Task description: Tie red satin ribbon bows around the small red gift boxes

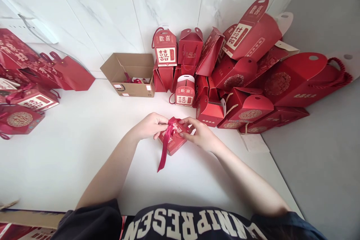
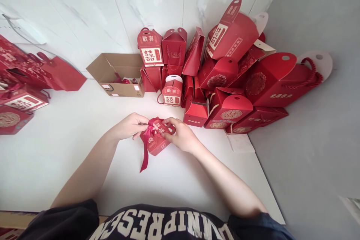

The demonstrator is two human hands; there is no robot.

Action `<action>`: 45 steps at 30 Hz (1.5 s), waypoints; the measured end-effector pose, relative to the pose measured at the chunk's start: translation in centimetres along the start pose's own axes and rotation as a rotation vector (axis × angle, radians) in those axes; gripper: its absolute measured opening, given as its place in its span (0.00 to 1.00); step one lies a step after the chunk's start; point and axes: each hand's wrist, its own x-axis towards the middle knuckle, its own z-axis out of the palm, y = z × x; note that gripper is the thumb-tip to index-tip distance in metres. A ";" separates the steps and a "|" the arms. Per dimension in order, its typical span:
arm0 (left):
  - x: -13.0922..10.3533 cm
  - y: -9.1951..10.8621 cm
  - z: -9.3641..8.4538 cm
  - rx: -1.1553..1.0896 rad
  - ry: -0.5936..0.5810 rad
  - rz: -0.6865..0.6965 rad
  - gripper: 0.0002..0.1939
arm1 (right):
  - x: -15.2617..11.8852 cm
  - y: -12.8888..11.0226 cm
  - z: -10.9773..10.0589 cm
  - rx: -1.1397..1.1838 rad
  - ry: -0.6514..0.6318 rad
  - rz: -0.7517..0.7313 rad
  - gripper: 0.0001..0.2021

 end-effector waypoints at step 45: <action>1.0 -1.0 1.0 -0.088 -0.122 0.084 0.17 | 4.6 -7.8 -2.8 0.695 -0.263 -0.050 0.10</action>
